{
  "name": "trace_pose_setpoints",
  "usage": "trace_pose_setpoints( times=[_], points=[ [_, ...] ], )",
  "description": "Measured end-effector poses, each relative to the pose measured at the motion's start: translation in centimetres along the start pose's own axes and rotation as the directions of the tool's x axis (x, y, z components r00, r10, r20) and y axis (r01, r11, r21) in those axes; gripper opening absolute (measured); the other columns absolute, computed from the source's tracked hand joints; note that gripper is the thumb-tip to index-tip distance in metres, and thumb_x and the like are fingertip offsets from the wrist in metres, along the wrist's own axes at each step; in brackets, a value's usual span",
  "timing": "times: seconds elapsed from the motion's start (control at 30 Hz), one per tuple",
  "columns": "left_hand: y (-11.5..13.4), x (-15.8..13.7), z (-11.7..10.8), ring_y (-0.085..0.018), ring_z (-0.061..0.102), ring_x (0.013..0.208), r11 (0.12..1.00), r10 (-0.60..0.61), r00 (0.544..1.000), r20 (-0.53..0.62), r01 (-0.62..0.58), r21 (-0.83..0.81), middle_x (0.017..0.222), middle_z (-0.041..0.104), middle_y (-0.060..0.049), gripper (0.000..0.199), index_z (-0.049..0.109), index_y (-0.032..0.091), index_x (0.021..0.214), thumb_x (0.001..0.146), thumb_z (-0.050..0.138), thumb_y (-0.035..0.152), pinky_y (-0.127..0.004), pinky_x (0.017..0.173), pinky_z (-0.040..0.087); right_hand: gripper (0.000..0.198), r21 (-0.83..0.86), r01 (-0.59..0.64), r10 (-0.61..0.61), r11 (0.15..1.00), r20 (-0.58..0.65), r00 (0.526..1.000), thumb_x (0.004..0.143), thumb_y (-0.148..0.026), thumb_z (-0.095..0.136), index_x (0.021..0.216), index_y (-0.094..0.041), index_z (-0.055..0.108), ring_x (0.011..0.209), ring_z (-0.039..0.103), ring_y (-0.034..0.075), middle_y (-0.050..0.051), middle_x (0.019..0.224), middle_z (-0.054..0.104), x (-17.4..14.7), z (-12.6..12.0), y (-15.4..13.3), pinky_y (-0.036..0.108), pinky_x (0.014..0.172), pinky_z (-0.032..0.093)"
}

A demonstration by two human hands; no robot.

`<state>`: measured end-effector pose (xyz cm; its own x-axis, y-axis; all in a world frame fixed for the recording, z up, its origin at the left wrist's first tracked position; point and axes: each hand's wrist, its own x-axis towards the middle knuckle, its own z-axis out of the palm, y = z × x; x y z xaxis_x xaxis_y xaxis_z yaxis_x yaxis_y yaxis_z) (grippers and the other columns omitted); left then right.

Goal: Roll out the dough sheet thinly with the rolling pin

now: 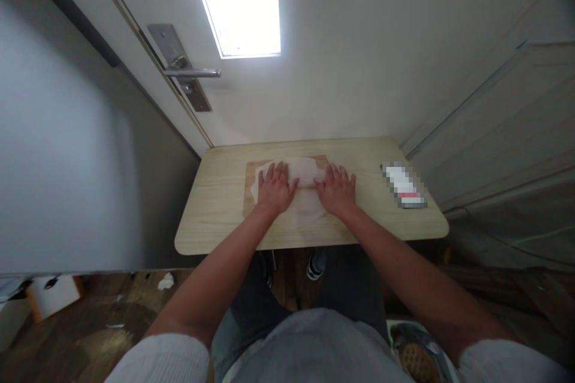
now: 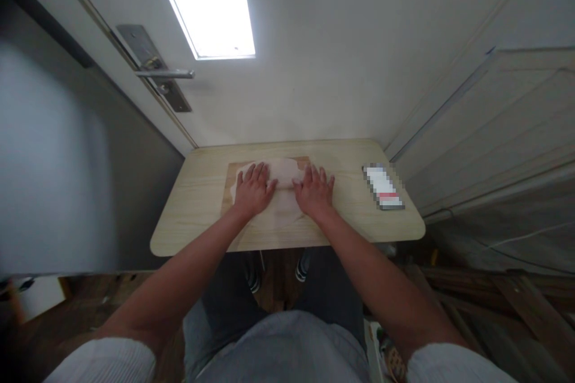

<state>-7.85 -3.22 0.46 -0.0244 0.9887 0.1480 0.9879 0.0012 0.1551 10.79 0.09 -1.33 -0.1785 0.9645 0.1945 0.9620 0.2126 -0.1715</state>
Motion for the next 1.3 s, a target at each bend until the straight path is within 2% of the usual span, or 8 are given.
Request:
trace_pose_setpoints(
  times=[0.17, 0.33, 0.53, 0.7, 0.83, 1.1, 1.3],
  points=[
    [0.3, -1.9, 0.4, -0.024, 0.020, 0.152, 1.000, -0.004, 1.000, -0.004, 0.003, -0.018, 0.162, 0.032, -0.009, 0.068, 0.025, 0.018, 0.157, 0.101, 0.016, 0.055, -0.051, 0.123, 0.015, 0.063, -0.017, 0.025, -0.025, 1.000, -0.008, 1.000, 0.102, -0.048, 0.027, 0.152, -0.010, 0.034, 0.146, 0.025, 0.035, 0.019, 0.156, 0.037, -1.8, -0.4, 0.1, 0.064, 0.115, 0.015],
    [0.3, -1.6, 0.4, -0.025, 0.021, 0.152, 1.000, -0.017, 1.000, 0.002, 0.017, -0.010, 0.162, 0.033, -0.009, 0.068, 0.025, 0.019, 0.157, 0.100, 0.016, 0.056, -0.051, 0.123, 0.015, 0.064, -0.002, 0.033, -0.033, 0.999, -0.024, 0.999, 0.101, -0.051, 0.028, 0.151, -0.011, 0.036, 0.145, 0.027, 0.034, 0.018, 0.156, 0.039, -1.4, -0.4, 0.2, 0.065, 0.115, 0.015],
    [-0.2, 1.2, 0.3, -0.029, 0.026, 0.149, 1.000, -0.014, 1.000, 0.001, 0.014, 0.010, 0.161, 0.035, -0.008, 0.070, 0.033, 0.020, 0.154, 0.100, 0.013, 0.058, -0.055, 0.120, 0.019, 0.064, -0.005, 0.023, -0.023, 1.000, 0.010, 1.000, 0.101, -0.053, 0.028, 0.149, -0.013, 0.040, 0.143, 0.031, 0.035, 0.018, 0.153, 0.042, 1.6, 0.3, 0.1, 0.064, 0.114, 0.017],
    [-0.7, 3.7, 0.8, -0.029, 0.028, 0.147, 0.999, -0.023, 1.000, 0.007, 0.023, 0.042, 0.160, 0.036, -0.007, 0.069, 0.035, 0.020, 0.153, 0.100, 0.009, 0.056, -0.053, 0.118, 0.025, 0.059, -0.014, 0.039, -0.040, 0.999, -0.019, 0.999, 0.102, -0.052, 0.027, 0.145, -0.017, 0.047, 0.140, 0.035, 0.036, 0.015, 0.152, 0.046, 4.4, 0.7, 0.0, 0.065, 0.112, 0.019],
    [-1.0, 5.6, 1.0, -0.029, 0.031, 0.146, 0.998, -0.044, 0.999, 0.013, 0.044, 0.049, 0.160, 0.037, -0.006, 0.067, 0.036, 0.021, 0.153, 0.101, 0.009, 0.055, -0.054, 0.117, 0.026, 0.061, -0.020, 0.039, -0.039, 0.999, -0.013, 0.999, 0.101, -0.052, 0.025, 0.143, -0.015, 0.050, 0.139, 0.037, 0.037, 0.016, 0.150, 0.048, 6.4, 1.0, -0.2, 0.065, 0.112, 0.019],
    [-2.2, 9.6, 1.3, -0.031, 0.036, 0.142, 1.000, -0.024, 0.997, 0.071, 0.024, 0.000, 0.158, 0.040, -0.007, 0.058, 0.039, 0.031, 0.149, 0.101, 0.017, 0.054, -0.062, 0.112, 0.030, 0.067, -0.008, -0.003, 0.004, 1.000, 0.099, 0.995, 0.098, -0.058, 0.029, 0.145, -0.015, 0.049, 0.137, 0.039, 0.038, 0.016, 0.150, 0.047, 10.7, 1.7, -0.2, 0.062, 0.111, 0.024],
    [-2.8, 11.7, 1.5, -0.032, 0.036, 0.143, 0.999, -0.032, 0.989, 0.143, 0.038, -0.038, 0.158, 0.039, -0.008, 0.058, 0.039, 0.030, 0.150, 0.101, 0.019, 0.054, -0.064, 0.112, 0.031, 0.066, 0.002, -0.007, 0.007, 1.000, 0.167, 0.986, 0.097, -0.058, 0.030, 0.142, -0.015, 0.053, 0.130, 0.046, 0.038, 0.016, 0.145, 0.053, 12.8, 1.7, -0.3, 0.060, 0.107, 0.032]
  ],
)
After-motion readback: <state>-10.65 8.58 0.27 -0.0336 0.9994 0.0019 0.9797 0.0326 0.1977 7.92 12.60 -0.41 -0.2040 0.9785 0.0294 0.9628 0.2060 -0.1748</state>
